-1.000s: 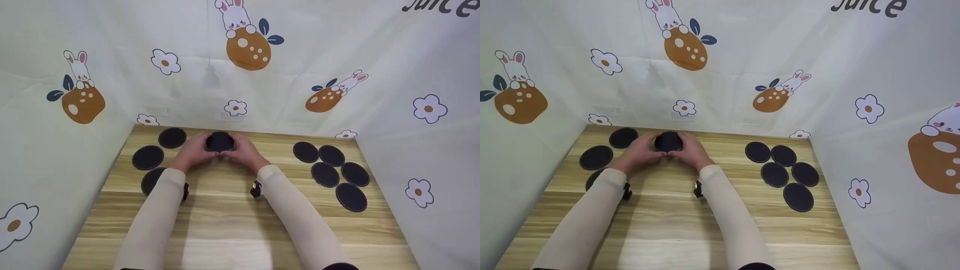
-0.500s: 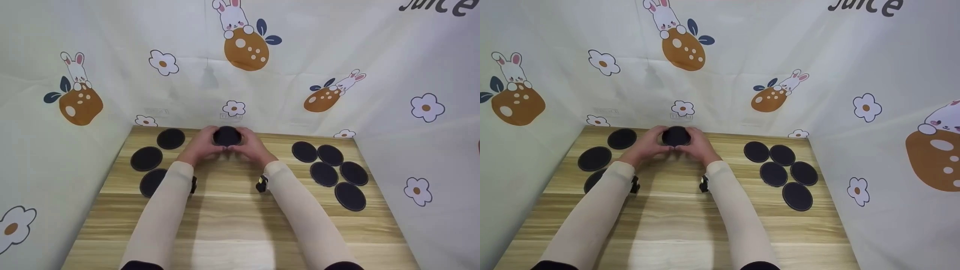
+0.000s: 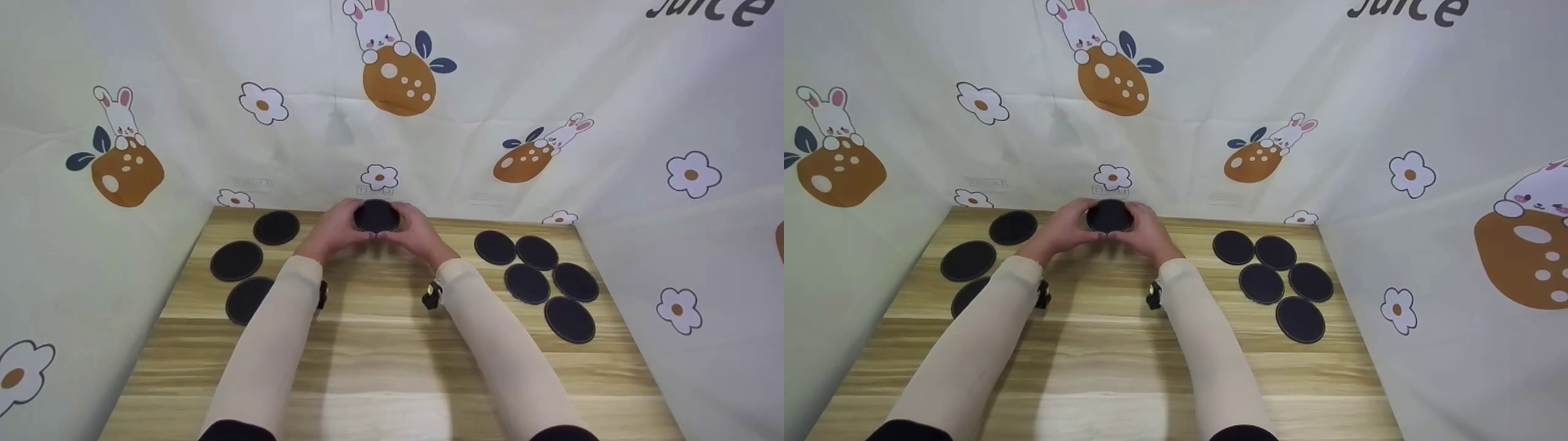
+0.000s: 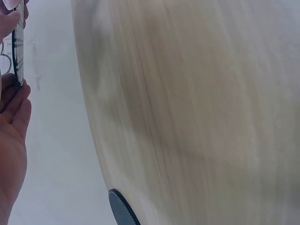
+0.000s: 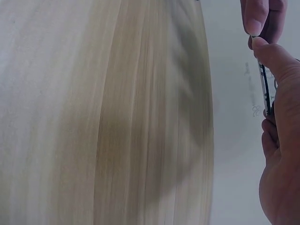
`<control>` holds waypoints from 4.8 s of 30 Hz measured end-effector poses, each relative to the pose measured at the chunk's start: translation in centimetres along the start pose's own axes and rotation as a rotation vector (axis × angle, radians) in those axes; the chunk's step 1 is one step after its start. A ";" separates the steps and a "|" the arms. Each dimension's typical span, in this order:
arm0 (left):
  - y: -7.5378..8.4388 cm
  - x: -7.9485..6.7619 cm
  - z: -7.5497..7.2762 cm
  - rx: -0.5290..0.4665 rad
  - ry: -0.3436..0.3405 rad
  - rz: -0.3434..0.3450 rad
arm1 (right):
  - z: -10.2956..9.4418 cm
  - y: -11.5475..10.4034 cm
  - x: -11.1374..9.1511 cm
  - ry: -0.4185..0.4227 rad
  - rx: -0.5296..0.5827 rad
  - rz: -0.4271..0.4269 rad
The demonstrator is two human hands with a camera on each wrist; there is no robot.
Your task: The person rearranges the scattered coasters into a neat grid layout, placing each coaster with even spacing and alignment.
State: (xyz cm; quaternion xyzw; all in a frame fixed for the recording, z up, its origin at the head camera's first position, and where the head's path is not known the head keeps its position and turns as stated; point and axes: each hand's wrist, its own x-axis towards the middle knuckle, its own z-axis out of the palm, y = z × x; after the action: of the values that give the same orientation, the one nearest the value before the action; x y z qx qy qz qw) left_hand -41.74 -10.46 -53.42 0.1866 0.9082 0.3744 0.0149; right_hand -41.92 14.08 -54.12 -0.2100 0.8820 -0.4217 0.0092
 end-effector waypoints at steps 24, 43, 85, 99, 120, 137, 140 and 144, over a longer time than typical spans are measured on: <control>-0.9 1.1 2.7 0.076 -0.056 -0.050 | 1.7 2.5 0.2 -0.004 -0.103 0.011; -2.4 1.9 3.8 0.120 -0.124 -0.083 | 3.2 3.9 0.7 -0.036 -0.222 0.055; 0.5 -1.2 3.7 0.137 -0.074 0.044 | -0.8 3.5 -4.4 -0.052 -0.277 0.029; 3.5 -6.8 5.4 0.032 -0.118 0.111 | -4.1 3.8 -13.4 -0.001 -0.209 -0.034; 5.4 -9.0 7.9 -0.062 -0.197 0.216 | -5.8 4.5 -17.0 0.072 -0.117 -0.019; 10.1 -0.9 12.4 -0.034 -0.222 0.291 | -12.2 9.6 -16.7 0.150 -0.179 0.146; 11.0 0.7 13.7 -0.045 -0.208 0.274 | -13.5 10.9 -16.6 0.132 -0.210 0.180; 11.7 2.5 15.2 -0.059 -0.199 0.219 | -15.0 12.2 -16.4 0.116 -0.229 0.209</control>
State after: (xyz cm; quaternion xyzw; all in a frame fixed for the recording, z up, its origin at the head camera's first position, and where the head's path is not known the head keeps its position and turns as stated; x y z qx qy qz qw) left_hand -37.66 8.32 -56.05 0.3202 0.8650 0.3800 0.0697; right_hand -34.26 38.15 -56.21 -0.0921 0.9405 -0.3264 -0.0222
